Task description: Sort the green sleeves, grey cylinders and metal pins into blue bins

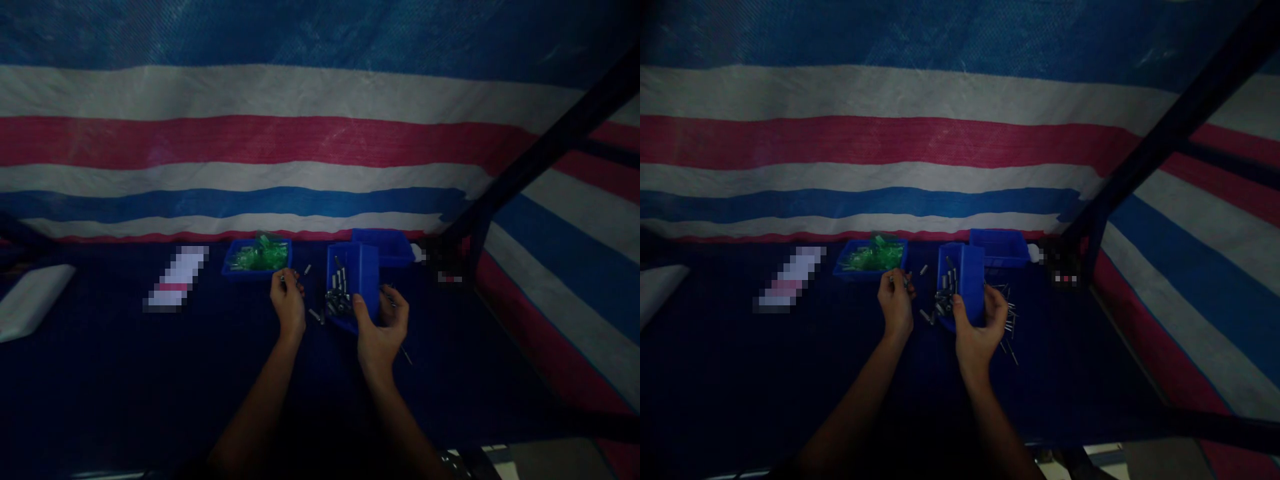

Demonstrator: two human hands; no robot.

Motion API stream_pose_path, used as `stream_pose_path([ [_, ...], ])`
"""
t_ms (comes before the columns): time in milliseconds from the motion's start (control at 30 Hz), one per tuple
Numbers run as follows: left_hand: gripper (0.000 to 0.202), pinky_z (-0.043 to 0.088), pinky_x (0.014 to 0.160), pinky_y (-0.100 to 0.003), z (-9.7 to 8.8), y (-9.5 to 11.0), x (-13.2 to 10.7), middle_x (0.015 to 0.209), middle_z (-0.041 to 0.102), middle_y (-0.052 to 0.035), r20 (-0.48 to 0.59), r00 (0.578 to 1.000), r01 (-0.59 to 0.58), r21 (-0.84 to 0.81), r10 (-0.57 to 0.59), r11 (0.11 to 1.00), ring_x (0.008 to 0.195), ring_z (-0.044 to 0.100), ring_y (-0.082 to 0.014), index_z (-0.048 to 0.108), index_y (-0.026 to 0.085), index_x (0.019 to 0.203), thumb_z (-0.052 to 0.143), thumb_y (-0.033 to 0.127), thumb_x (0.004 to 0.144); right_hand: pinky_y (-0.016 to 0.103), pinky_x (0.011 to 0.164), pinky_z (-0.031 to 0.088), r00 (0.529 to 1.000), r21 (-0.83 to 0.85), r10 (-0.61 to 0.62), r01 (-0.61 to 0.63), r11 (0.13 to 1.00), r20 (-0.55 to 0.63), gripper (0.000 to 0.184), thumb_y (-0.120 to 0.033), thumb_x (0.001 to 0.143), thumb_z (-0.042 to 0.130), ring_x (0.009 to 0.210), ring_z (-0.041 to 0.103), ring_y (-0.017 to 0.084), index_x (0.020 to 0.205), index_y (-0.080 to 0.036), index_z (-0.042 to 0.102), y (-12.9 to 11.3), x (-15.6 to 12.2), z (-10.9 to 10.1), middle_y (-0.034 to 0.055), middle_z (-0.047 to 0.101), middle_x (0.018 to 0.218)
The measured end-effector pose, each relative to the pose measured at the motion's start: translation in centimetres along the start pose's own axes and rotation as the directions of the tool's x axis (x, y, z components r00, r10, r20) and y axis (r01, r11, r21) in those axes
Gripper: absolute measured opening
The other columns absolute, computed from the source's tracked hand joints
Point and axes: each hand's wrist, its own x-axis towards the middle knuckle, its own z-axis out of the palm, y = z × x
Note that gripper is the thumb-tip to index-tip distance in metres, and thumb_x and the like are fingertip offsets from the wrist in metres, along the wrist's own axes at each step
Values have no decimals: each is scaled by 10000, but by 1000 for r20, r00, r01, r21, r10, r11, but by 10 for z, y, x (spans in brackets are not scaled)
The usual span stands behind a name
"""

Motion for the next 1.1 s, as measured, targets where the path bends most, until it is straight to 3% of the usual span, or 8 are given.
stream_pose_path([
  [100,146,363,508,-175,-8,0,3,603,511,33,93,988,-137,173,122,975,523,465,-90,594,187,751,581,329,778,410,843,476,1000,-28,-29,29,999,-8,505,-338,635,693,926,615,231,1038,-169,441,-1,4,-4,114,607,1003],
  [267,58,401,752,-254,-10,0,-5,793,580,-18,302,927,-327,354,224,876,767,538,-167,650,218,766,628,266,743,403,824,490,1000,-29,-29,29,999,7,492,-325,631,694,908,619,224,1029,-165,451,-2,9,-6,114,607,992],
  [467,137,417,767,-332,-8,-1,-10,886,577,-55,641,739,-662,634,206,400,843,548,-222,622,252,875,491,267,838,401,841,480,996,-70,-84,85,994,16,441,-320,646,685,931,604,218,1008,-166,486,3,10,-8,96,599,990],
  [633,123,413,799,-412,-11,1,-10,953,590,-88,742,650,-757,616,162,217,938,520,-270,609,212,839,487,206,822,380,825,483,989,-76,-122,128,989,81,396,-296,642,689,909,604,208,971,-164,512,3,10,-5,75,602,950],
  [700,158,409,835,-430,-12,2,-11,1033,575,-96,735,646,-761,604,205,236,992,507,-268,600,199,895,452,199,840,373,817,483,985,-89,-144,153,984,98,389,-293,645,686,890,604,202,968,-163,513,2,10,-4,71,605,935],
  [833,254,367,957,-411,-9,8,-13,1126,528,-95,663,634,-767,471,398,437,1110,461,-217,554,193,1021,346,167,878,371,836,471,979,-120,-171,184,976,112,388,-296,653,682,914,587,197,976,-165,512,2,11,-2,66,597,944],
  [1033,459,276,1037,-455,10,10,-9,1351,369,-143,840,446,-858,304,307,414,1277,299,-274,418,170,1245,466,188,790,384,835,469,968,-147,-165,193,970,188,423,-305,649,684,929,580,201,1010,-177,504,5,12,3,71,591,982],
  [1100,522,257,1039,-469,16,9,-7,1365,351,-160,868,418,-871,301,267,388,1290,271,-291,390,158,1277,494,200,768,384,832,467,965,-173,-167,203,964,202,429,-316,653,682,929,583,204,1018,-176,503,6,15,5,74,595,986],
])
